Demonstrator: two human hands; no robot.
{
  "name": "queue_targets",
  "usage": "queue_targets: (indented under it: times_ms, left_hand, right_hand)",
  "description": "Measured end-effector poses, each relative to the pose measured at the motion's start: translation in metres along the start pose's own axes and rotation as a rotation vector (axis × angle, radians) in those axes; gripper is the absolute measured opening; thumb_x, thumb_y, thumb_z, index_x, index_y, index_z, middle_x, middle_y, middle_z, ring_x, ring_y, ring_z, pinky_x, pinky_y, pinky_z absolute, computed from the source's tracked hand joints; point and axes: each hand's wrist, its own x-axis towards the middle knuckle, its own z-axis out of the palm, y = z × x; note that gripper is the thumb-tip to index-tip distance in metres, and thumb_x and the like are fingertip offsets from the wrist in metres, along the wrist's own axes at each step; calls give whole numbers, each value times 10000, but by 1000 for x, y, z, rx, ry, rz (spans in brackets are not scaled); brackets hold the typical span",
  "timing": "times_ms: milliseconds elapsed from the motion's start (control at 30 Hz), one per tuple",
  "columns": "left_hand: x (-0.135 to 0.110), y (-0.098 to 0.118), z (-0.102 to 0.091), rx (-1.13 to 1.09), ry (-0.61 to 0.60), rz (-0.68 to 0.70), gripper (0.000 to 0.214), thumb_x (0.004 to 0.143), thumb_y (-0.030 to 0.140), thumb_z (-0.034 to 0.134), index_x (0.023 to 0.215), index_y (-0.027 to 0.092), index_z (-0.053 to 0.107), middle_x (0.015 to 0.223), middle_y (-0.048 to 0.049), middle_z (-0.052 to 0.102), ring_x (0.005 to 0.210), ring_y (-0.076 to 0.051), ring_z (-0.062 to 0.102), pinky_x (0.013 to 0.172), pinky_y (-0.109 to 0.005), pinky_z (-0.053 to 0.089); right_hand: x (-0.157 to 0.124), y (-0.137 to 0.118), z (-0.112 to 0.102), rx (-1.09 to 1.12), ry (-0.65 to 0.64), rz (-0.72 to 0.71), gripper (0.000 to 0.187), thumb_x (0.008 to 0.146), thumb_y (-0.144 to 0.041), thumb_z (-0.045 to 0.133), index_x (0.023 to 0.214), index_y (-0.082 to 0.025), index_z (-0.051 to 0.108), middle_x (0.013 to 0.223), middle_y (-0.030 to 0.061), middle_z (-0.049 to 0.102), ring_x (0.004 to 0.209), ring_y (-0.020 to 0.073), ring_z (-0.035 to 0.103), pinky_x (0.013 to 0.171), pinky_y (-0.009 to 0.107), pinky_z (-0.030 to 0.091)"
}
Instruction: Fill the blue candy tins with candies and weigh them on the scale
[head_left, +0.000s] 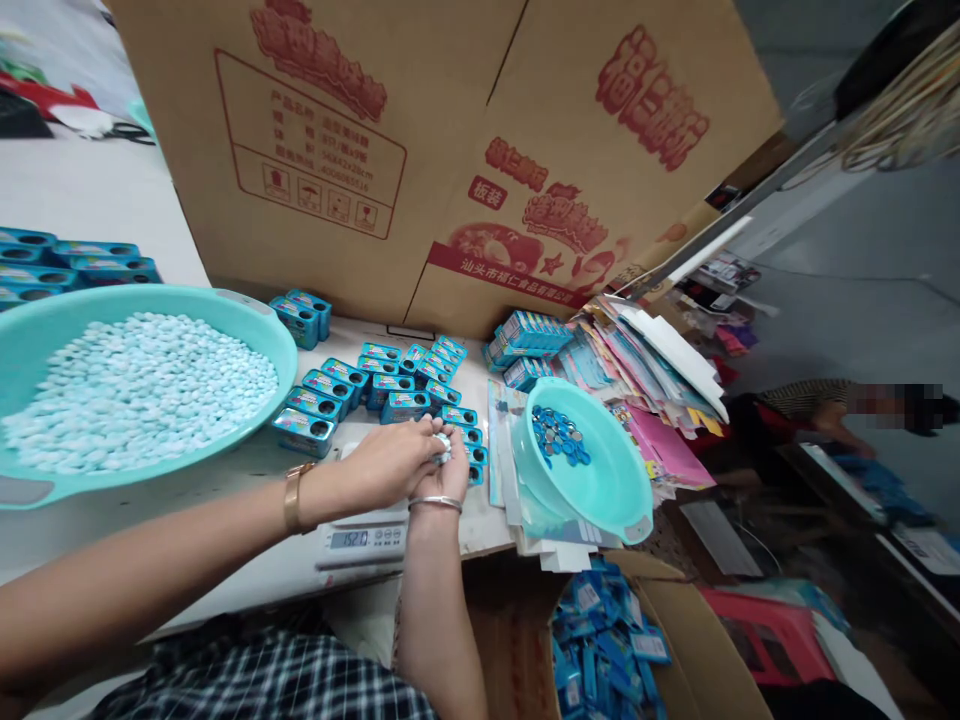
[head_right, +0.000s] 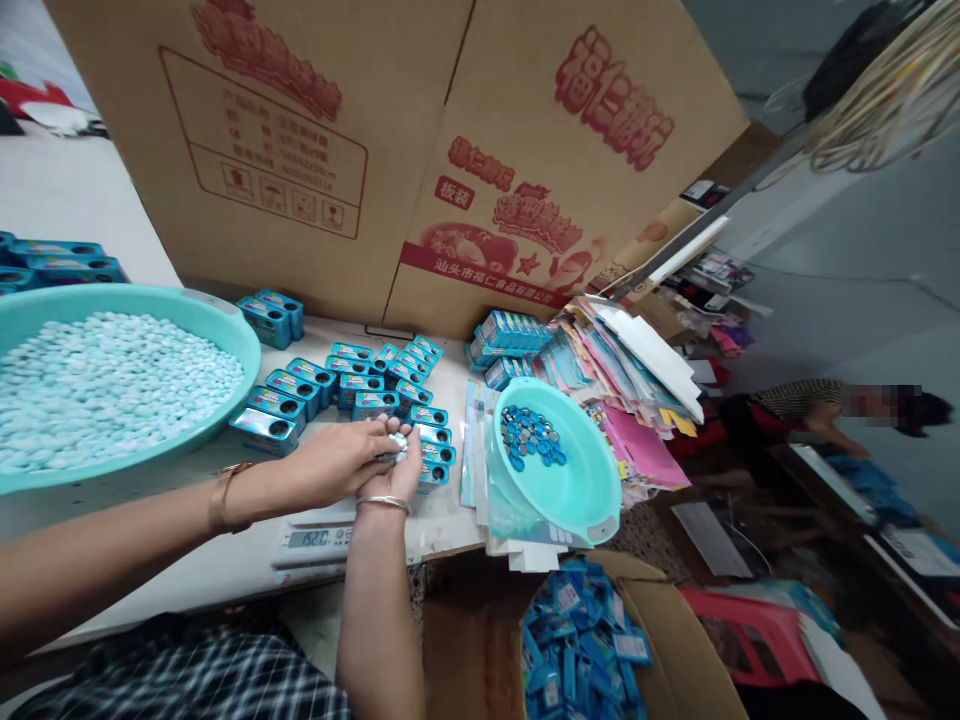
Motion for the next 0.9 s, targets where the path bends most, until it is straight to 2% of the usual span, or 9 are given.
queue_targets:
  times_ms: [100,200,267,367,467,567,667,733,900]
  left_hand:
    - [2,1,-2,-42,-48,26,140,826,154,563,813,215,688,976,-71,684,943,-244,657,828,-344,520]
    - [3,1,-4,-131,-46,59,163,850,164,536,784,214,676,921,-53,693,914,-216,658,829,-320,511]
    - [3,-2,-5,-234,20,55,166,880,198,526,830,216,683,918,-38,699,899,-194,653,825,-299,505]
    - [2,-10,-8,-363,160,-29,168,904,275,532,895,215,689,915,-25,696,863,-173,644,784,-272,500]
    - [-4,-25,-7,-247,165,-86,204,915,323,518,911,217,692,902,-27,680,816,-175,632,729,-272,477]
    - [-10,-36,-1,-12,56,-60,238,919,290,482,871,232,707,878,-34,660,783,-183,624,659,-273,437]
    - [-9,-39,0,129,-42,-22,275,887,196,460,777,227,710,832,-47,634,744,-186,611,604,-273,402]
    - [-5,-39,-8,139,-37,-13,288,891,199,454,769,221,714,835,-50,634,747,-185,606,617,-276,402]
    - [5,-36,-47,-44,207,-72,252,910,358,513,922,229,730,856,-22,674,820,-175,602,741,-277,434]
  right_hand:
    - [1,0,-2,138,144,99,274,831,-339,606,617,-219,484,574,-24,618,640,157,675,736,395,610]
    - [3,-1,-2,159,137,103,263,834,-305,608,614,-214,496,572,-23,607,628,145,665,712,351,610]
    - [5,-3,-1,177,105,116,257,845,-272,591,614,-209,497,568,-27,593,620,132,655,693,317,604]
    - [7,-9,-3,230,73,161,247,870,-220,538,626,-198,504,570,-31,580,610,117,638,662,287,591]
    - [8,-21,-10,271,82,132,241,882,-207,518,642,-192,517,582,-39,578,601,109,624,673,296,590]
    - [10,-34,-20,298,106,28,252,894,-209,504,642,-197,514,575,-51,568,586,100,608,677,294,591]
    - [11,-45,-27,338,120,20,265,904,-203,480,642,-199,518,573,-51,569,570,85,594,655,258,583]
    - [13,-49,-31,341,120,25,266,900,-192,474,638,-197,519,579,-49,576,564,81,591,635,243,579]
    - [14,-56,-40,387,122,40,286,906,-157,443,633,-194,521,563,-56,575,551,63,588,598,201,566]
